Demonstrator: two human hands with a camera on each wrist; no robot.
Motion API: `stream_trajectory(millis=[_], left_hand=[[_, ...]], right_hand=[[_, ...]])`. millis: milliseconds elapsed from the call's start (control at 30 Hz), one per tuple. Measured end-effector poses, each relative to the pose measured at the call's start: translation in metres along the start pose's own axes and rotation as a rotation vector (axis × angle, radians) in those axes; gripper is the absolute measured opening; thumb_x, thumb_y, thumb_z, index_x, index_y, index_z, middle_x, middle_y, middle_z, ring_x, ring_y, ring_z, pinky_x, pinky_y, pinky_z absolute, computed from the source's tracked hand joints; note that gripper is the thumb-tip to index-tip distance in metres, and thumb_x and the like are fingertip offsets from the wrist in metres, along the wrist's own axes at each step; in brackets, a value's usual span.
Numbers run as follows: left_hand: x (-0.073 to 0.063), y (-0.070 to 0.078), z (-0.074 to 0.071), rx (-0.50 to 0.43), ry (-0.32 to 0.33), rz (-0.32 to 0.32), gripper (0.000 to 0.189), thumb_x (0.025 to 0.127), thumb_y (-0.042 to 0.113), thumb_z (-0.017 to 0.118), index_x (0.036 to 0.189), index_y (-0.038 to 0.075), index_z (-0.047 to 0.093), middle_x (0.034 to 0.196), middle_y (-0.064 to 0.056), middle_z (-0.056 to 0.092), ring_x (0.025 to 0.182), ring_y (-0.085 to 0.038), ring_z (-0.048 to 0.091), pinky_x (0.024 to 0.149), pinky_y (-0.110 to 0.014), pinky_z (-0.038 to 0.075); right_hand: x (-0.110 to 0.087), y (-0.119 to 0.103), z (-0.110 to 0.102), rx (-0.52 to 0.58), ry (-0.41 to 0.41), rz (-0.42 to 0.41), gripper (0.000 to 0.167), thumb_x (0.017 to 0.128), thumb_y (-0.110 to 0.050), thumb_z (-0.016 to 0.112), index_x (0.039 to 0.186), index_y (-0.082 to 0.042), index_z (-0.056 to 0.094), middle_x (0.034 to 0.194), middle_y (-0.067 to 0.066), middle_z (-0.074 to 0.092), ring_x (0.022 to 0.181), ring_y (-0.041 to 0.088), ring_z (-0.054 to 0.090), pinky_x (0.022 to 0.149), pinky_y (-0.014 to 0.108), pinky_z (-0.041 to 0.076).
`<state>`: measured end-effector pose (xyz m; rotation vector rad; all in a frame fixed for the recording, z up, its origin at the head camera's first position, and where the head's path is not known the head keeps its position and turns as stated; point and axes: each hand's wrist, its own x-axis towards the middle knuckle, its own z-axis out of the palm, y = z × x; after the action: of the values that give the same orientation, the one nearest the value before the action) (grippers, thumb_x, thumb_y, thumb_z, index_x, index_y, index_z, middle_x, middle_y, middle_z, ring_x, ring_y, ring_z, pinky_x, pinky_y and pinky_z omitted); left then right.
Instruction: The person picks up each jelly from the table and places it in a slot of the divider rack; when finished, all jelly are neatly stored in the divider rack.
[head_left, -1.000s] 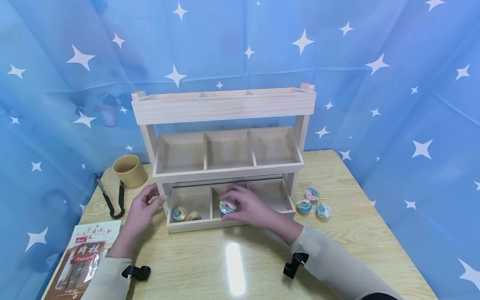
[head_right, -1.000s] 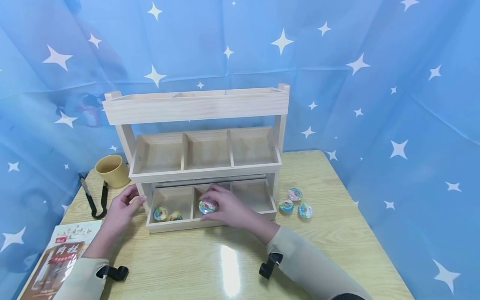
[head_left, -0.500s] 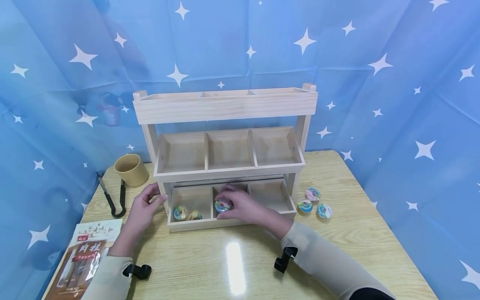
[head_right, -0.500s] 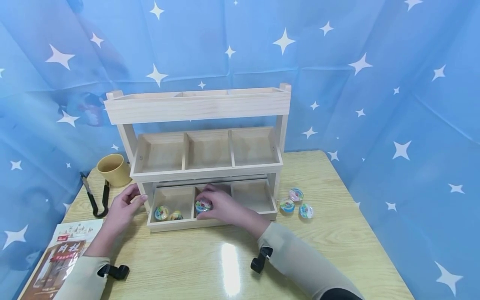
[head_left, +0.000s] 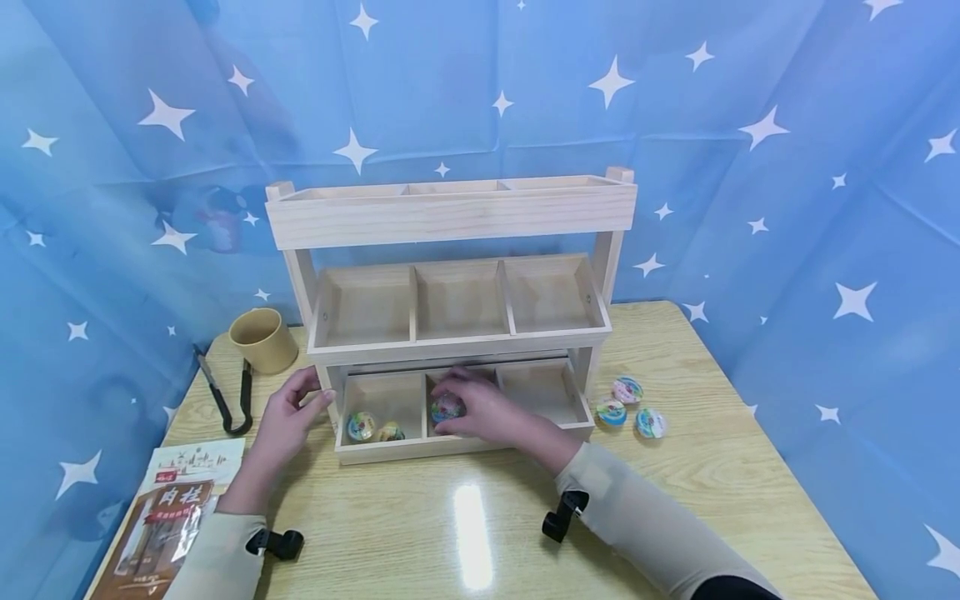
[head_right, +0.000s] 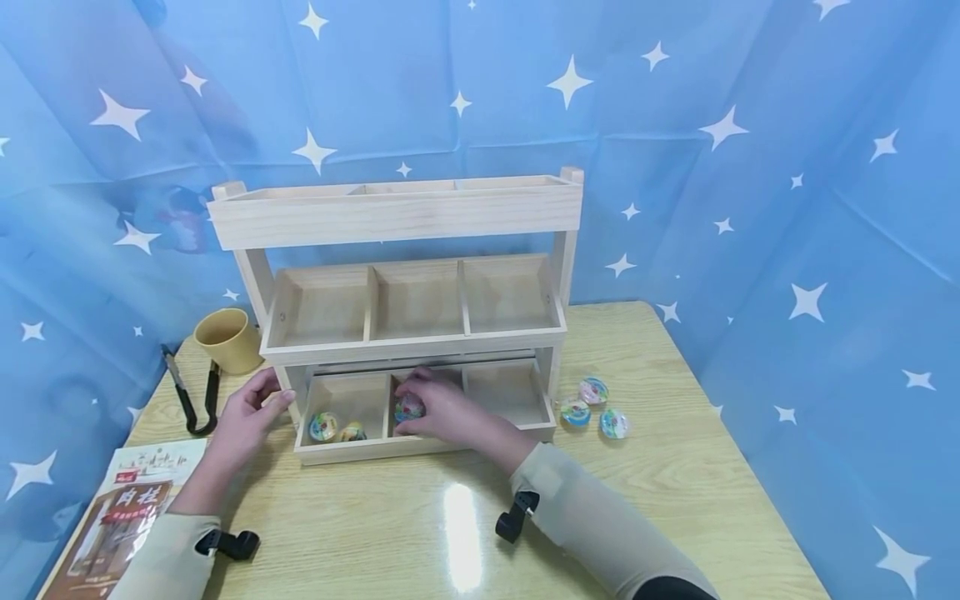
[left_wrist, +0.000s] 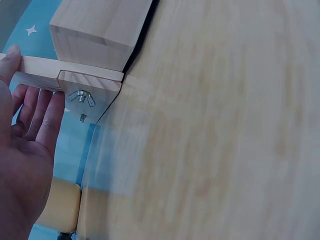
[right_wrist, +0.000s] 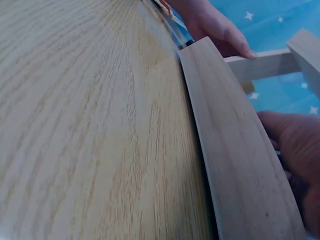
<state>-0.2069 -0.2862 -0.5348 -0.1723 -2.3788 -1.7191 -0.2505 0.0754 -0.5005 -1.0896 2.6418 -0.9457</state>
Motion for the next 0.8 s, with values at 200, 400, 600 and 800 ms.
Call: stream_trajectory(millis=[200,400,600,800], left_hand=[[0.0,0.001,0.0,0.001,-0.003,-0.009,0.043,0.11,0.012,0.072,0.148,-0.002,0.061,0.13,-0.014,0.071,0.119,-0.003,0.064,0.093,-0.016,0.055],[-0.001,0.003,0.001,0.006,0.0,-0.01,0.043,0.11,0.013,0.071,0.15,-0.001,0.062,0.133,-0.021,0.069,0.119,-0.002,0.063,0.093,-0.015,0.055],[-0.002,0.004,0.001,0.0,0.0,-0.012,0.043,0.11,0.013,0.072,0.15,-0.001,0.062,0.133,-0.022,0.068,0.118,-0.002,0.063,0.092,-0.015,0.055],[-0.002,0.005,0.001,-0.008,0.005,-0.011,0.042,0.11,0.011,0.072,0.149,-0.001,0.062,0.132,-0.021,0.069,0.118,-0.003,0.063,0.093,-0.015,0.055]], right_hand=[[-0.003,0.0,-0.002,-0.051,0.052,-0.039,0.051,0.093,-0.029,0.093,0.135,-0.006,0.073,0.134,0.007,0.065,0.112,0.021,0.067,0.094,0.032,0.059],[-0.012,-0.003,-0.008,-0.028,0.069,-0.051,0.046,0.095,-0.024,0.09,0.134,-0.005,0.073,0.138,0.009,0.067,0.13,0.028,0.063,0.113,0.046,0.053],[-0.029,-0.004,-0.017,0.0,0.106,-0.049,0.044,0.097,-0.024,0.087,0.134,-0.005,0.073,0.143,0.014,0.068,0.141,0.036,0.058,0.119,0.056,0.047],[-0.062,-0.003,-0.033,0.002,0.189,-0.037,0.039,0.096,-0.023,0.089,0.13,-0.009,0.075,0.133,0.005,0.067,0.124,0.027,0.064,0.108,0.05,0.056]])
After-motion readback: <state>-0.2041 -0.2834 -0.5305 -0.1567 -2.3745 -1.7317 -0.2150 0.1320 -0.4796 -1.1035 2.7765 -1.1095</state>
